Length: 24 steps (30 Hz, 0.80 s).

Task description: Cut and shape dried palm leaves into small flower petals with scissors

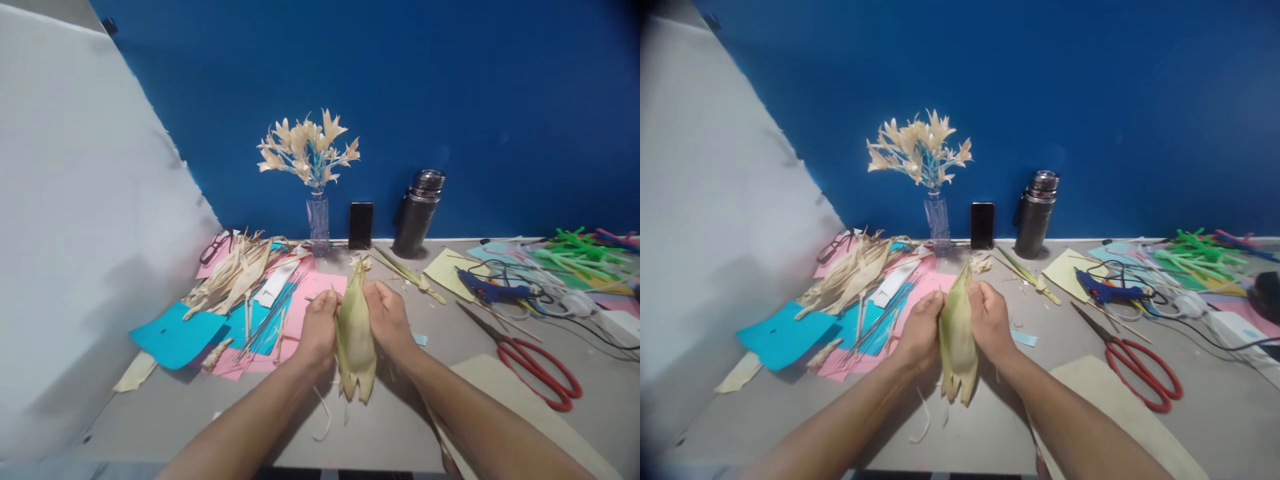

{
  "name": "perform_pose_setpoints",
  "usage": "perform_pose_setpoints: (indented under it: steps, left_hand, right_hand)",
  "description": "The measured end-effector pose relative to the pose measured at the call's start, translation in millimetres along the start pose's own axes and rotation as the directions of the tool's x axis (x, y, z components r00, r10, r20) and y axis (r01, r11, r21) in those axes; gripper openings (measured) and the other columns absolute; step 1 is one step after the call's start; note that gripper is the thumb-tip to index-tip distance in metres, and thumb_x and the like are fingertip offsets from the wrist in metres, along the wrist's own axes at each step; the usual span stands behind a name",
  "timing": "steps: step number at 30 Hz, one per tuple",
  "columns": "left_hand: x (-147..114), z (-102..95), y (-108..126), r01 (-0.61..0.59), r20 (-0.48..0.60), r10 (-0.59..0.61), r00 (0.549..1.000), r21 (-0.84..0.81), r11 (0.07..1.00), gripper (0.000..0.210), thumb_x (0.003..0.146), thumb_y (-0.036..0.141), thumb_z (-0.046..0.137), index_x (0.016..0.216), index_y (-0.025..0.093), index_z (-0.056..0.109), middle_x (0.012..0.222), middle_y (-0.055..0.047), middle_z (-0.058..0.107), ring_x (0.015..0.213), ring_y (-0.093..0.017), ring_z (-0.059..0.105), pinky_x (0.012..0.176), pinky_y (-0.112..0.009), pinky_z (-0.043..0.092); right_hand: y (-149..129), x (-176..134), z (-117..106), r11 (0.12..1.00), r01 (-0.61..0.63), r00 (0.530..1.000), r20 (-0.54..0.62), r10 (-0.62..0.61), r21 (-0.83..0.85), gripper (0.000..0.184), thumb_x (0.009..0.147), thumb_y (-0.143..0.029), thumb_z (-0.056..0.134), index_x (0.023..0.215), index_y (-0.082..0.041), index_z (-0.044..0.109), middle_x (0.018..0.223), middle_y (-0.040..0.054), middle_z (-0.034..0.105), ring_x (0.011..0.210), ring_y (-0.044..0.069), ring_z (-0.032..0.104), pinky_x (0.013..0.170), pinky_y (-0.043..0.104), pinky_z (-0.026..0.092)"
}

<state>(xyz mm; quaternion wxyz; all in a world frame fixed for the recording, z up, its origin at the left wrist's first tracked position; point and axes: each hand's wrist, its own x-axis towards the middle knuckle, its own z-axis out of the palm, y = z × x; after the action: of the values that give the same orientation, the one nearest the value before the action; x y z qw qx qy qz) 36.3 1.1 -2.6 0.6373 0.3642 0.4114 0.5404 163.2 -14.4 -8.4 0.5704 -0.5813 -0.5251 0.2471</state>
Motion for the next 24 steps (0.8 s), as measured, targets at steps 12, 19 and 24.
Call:
perform_pose_setpoints:
  steps: [12,19,24]
  left_hand:
    - [1,-39.0,43,0.143,-0.038,-0.165,0.985,-0.340,0.930,0.017,0.096,0.028,0.049,0.084,0.016,0.054,0.062,0.003,0.048,0.051,-0.007,0.049,0.047,-0.018,0.041]
    - [17,-78.0,100,-0.103,-0.051,0.091,0.995,-0.339,0.935,0.032,0.101,0.022,0.035,0.074,0.017,0.053,0.046,0.007,0.028,0.036,-0.004,0.026,0.033,-0.013,0.022]
    - [34,-80.3,108,-0.054,0.000,0.055,0.998,-0.191,0.980,0.031,0.099,0.018,0.037,0.073,0.017,0.054,0.043,0.008,0.026,0.035,-0.003,0.023,0.035,-0.012,0.018]
  right_hand:
    - [23,31,-11,0.888,-0.194,0.970,-0.053,0.236,0.416,0.038,0.079,-0.054,0.062,0.075,-0.017,0.063,0.064,0.0025,0.062,0.059,0.017,0.054,0.052,0.027,0.042]
    - [15,33,-15,0.845,-0.261,0.957,0.009,0.290,0.467,0.040,0.074,-0.055,0.066,0.075,-0.016,0.065,0.064,0.0053,0.067,0.056,0.019,0.058,0.052,0.030,0.046]
    - [14,28,-12,0.841,-0.311,0.950,0.108,0.294,0.443,0.037,0.074,-0.053,0.067,0.072,-0.017,0.063,0.063,0.0037,0.065,0.053,0.018,0.056,0.050,0.029,0.044]
